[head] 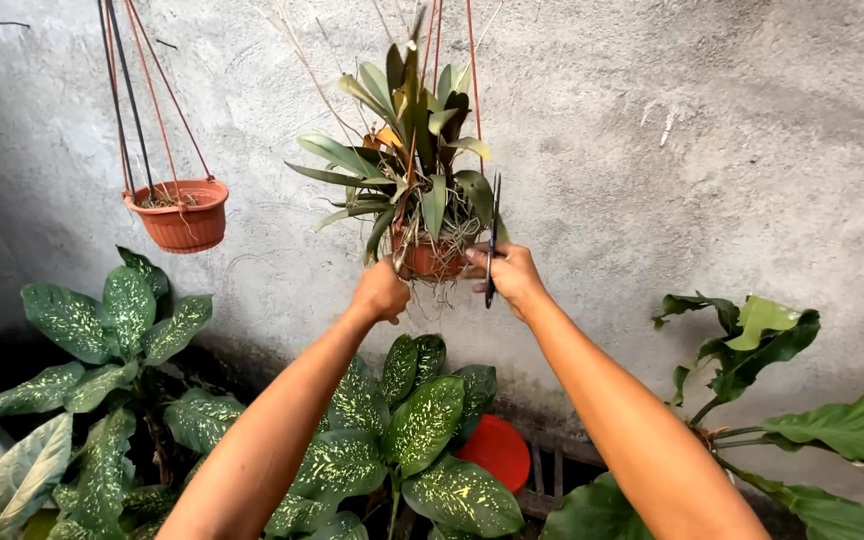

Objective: The person trims the roots and leaves of a hanging plant using shears, rotating the pot to reach all sides.

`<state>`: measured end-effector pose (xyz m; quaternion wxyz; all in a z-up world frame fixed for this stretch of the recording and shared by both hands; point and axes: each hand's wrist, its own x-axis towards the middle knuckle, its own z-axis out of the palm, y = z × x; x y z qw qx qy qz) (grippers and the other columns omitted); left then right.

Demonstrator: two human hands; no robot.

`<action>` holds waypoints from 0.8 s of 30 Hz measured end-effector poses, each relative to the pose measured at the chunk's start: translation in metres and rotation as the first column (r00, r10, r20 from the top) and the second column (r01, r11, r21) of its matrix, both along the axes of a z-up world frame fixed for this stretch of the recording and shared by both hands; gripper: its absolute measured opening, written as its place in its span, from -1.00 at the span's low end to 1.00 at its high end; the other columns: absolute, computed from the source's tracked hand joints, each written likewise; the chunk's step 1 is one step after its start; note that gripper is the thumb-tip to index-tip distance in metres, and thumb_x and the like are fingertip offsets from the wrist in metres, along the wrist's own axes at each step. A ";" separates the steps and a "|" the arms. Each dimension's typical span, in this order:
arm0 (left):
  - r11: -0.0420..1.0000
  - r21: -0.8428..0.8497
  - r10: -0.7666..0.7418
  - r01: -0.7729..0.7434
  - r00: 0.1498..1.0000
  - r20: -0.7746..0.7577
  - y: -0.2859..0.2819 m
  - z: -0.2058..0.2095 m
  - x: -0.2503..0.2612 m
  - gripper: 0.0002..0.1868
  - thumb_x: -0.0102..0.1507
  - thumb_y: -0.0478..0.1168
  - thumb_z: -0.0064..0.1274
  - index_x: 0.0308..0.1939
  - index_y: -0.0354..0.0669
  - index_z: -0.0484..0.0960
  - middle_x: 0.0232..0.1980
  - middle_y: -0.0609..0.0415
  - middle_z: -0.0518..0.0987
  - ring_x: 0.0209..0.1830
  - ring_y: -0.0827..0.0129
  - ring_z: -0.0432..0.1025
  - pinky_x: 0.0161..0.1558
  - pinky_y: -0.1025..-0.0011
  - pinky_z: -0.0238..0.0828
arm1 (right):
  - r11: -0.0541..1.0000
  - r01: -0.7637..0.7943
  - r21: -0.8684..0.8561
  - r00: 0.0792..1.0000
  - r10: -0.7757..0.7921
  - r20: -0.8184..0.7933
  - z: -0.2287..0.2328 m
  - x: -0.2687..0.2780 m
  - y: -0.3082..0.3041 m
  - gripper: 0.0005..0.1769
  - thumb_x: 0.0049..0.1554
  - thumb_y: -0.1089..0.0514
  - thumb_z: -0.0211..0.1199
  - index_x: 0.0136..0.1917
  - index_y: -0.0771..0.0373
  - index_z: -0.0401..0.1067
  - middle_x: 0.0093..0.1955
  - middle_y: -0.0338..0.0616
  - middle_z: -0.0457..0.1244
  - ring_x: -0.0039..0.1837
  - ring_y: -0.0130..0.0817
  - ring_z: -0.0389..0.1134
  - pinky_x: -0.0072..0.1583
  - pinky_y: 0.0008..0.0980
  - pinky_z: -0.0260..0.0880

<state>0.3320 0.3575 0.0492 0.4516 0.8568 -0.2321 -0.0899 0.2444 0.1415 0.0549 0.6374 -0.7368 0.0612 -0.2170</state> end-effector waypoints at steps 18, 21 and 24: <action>0.965 0.197 0.164 -0.175 0.984 0.073 0.025 -0.158 0.105 0.08 0.14 -0.09 0.07 0.54 -0.52 -0.19 0.41 -0.56 0.27 0.47 -0.24 0.20 0.45 0.12 0.11 | 0.997 0.060 0.043 0.990 -0.054 -0.132 -0.042 0.006 0.016 -0.65 0.12 0.04 0.31 0.05 0.35 0.53 -0.04 -0.04 0.45 0.02 -0.27 0.52 -0.12 -0.27 0.51; 0.970 0.124 0.211 -0.210 0.977 0.000 0.037 -0.085 0.034 0.31 -0.02 -0.10 0.36 0.55 -0.28 -0.27 0.57 -0.34 0.05 0.61 -0.10 -0.03 0.54 0.18 -0.08 | 0.995 -0.013 0.097 0.984 0.030 -0.177 -0.058 0.006 0.017 -0.64 0.12 0.08 0.27 0.10 0.35 0.52 0.00 -0.02 0.46 0.03 -0.25 0.54 -0.07 -0.26 0.57; 0.966 -0.220 0.145 -0.135 0.989 0.030 0.021 -0.078 0.047 0.54 -0.18 -0.19 0.47 0.56 -0.29 -0.43 0.62 -0.33 -0.14 0.63 -0.07 -0.14 0.56 0.23 -0.14 | 0.991 -0.126 0.045 0.933 0.133 -0.334 -0.051 -0.020 0.032 -0.63 0.14 0.06 0.30 0.09 0.40 0.51 0.00 0.02 0.45 0.00 -0.21 0.52 -0.04 -0.18 0.59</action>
